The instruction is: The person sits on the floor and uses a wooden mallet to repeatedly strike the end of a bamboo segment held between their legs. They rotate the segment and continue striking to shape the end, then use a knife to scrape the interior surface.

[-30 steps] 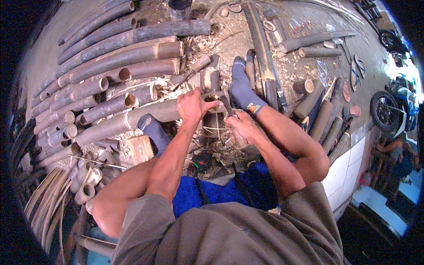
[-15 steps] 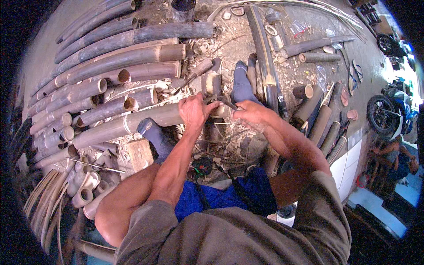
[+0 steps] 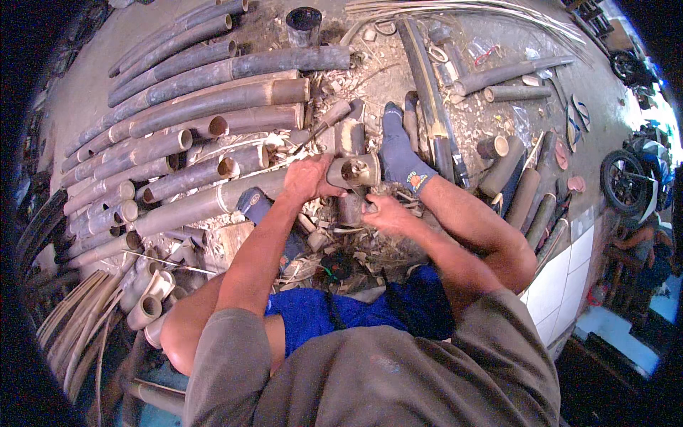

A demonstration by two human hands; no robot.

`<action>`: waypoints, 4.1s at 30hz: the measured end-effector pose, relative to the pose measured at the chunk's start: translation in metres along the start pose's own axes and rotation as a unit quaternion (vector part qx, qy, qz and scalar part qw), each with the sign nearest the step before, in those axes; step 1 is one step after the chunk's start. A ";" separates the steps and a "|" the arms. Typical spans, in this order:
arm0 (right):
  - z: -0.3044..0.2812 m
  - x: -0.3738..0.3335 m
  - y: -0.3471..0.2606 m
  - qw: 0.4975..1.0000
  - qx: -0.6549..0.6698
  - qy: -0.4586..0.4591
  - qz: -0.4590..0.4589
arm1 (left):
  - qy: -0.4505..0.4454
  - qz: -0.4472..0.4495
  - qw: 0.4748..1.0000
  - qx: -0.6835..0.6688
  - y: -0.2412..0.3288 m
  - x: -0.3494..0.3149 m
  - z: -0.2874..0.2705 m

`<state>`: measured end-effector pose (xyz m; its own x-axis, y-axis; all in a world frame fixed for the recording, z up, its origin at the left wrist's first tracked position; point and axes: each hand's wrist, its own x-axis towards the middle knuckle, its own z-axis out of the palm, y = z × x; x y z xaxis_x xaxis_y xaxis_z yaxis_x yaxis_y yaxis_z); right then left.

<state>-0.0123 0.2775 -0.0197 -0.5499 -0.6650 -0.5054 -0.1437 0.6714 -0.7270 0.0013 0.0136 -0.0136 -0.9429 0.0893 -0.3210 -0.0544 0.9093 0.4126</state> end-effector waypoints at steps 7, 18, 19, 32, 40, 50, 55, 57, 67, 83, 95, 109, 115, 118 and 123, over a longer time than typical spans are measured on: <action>0.075 0.017 -0.063 0.838 0.498 0.145 0.169 | 0.011 0.008 1.000 0.012 0.007 -0.002 -0.003; 0.113 0.039 -0.064 0.722 0.602 0.314 0.132 | -0.008 0.017 1.000 0.018 0.001 0.010 -0.009; 0.109 0.026 -0.061 0.789 0.501 0.331 0.131 | -0.013 0.019 1.000 -0.003 -0.001 0.009 -0.012; -0.110 0.068 -0.017 0.966 -0.165 -0.190 0.057 | -0.012 -0.002 0.999 -0.035 0.011 0.003 -0.016; -0.048 0.021 0.008 0.984 0.068 -0.154 0.053 | 0.008 0.006 1.000 -0.029 0.003 0.008 -0.008; 0.054 0.047 -0.087 0.670 0.717 0.063 0.182 | 0.066 0.055 0.996 -0.021 -0.016 0.008 0.018; 0.013 0.103 -0.141 0.436 0.869 0.153 0.179 | 0.040 0.009 0.985 -0.170 -0.048 0.008 0.049; 0.033 0.081 -0.111 0.521 0.834 0.128 0.125 | 0.040 0.012 0.990 -0.134 -0.041 0.012 0.044; 0.113 -0.091 -0.003 0.985 -0.160 0.015 0.062 | -0.037 0.009 0.999 -0.003 0.005 0.001 -0.015; 0.096 -0.006 -0.001 0.934 0.024 0.328 0.138 | 0.116 -0.022 0.990 0.072 -0.007 -0.001 0.000; -0.188 0.002 0.164 0.900 -0.219 0.225 0.303 | 0.131 -0.062 0.984 0.099 -0.004 0.004 -0.003; -0.168 0.004 0.183 0.854 -0.229 0.333 0.328 | 0.099 -0.087 0.988 0.084 -0.004 0.007 -0.008; -0.182 -0.054 0.087 0.874 -0.105 0.423 0.215 | 0.099 -0.048 0.991 0.078 0.008 0.025 -0.001; -0.102 -0.074 0.031 0.868 -0.136 0.478 -0.012 | 0.119 -0.048 0.987 0.091 0.025 0.026 0.006; 0.033 -0.078 -0.030 0.910 0.076 0.400 0.073 | 0.085 -0.055 0.995 0.028 0.015 0.034 0.002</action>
<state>0.0621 0.2983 0.0261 -0.9861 -0.0799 -0.1457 0.0613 0.6401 -0.7659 -0.0311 0.0316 -0.0201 -0.9743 -0.0774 -0.2115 -0.1465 0.9310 0.3342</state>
